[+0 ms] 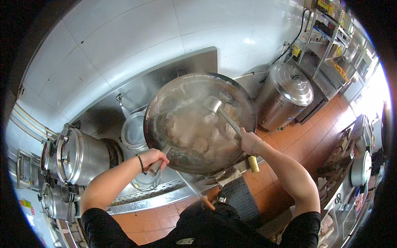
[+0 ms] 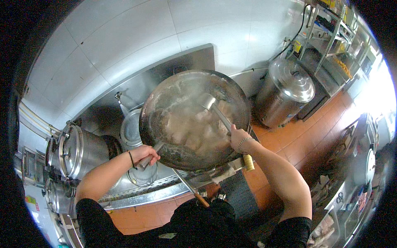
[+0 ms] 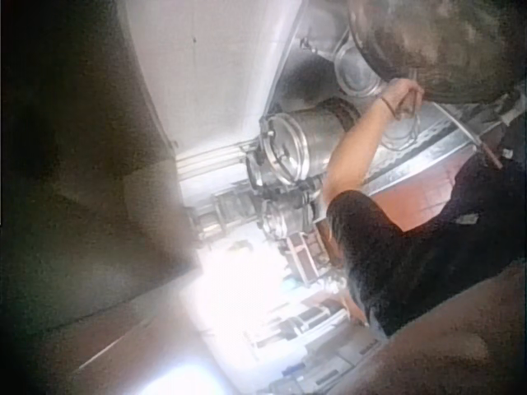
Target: The person uses a slotted spoon and ladle to remove pieces of boiled meat from a large pot and places them into a metal tray. The person then uses a knife to cut a piece of raw meat on a wooden board.
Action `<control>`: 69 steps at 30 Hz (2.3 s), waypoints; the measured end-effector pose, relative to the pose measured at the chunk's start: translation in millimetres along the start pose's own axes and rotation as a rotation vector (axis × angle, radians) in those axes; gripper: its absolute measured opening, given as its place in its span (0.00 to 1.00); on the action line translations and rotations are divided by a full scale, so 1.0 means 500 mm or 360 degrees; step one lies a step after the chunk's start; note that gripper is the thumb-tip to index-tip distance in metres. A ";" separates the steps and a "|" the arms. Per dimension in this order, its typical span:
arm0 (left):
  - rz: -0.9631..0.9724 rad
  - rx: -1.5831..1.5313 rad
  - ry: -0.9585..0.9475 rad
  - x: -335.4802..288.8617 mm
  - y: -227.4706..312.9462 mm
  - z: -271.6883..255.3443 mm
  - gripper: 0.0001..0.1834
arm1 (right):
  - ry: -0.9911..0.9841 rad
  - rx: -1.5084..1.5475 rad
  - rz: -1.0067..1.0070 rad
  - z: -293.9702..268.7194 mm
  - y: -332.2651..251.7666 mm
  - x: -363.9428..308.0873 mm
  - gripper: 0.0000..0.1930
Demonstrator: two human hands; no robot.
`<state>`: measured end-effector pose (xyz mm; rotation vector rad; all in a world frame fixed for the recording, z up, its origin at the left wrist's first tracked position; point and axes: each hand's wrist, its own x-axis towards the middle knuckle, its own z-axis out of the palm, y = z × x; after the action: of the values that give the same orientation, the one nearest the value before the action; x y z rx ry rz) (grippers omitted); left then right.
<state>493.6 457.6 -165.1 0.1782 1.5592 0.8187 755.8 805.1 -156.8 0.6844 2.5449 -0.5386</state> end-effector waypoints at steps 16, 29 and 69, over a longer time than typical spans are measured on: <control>0.0046 -0.0319 0.0249 0.050 -0.009 0.196 0.09 | -0.0166 0.1011 0.0012 -0.017 -0.081 -0.023 0.13; 0.0163 -0.0708 0.0131 0.047 0.027 0.272 0.11 | -0.0211 0.1133 -0.0026 -0.060 -0.094 -0.091 0.18; 0.0459 -0.0350 0.0297 0.022 -0.009 0.249 0.07 | 0.1014 0.1452 -0.0083 0.123 0.136 -0.349 0.32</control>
<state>607.5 508.8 -169.1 0.1719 1.6247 1.2566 947.9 765.9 -135.2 1.2434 2.7951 -1.7931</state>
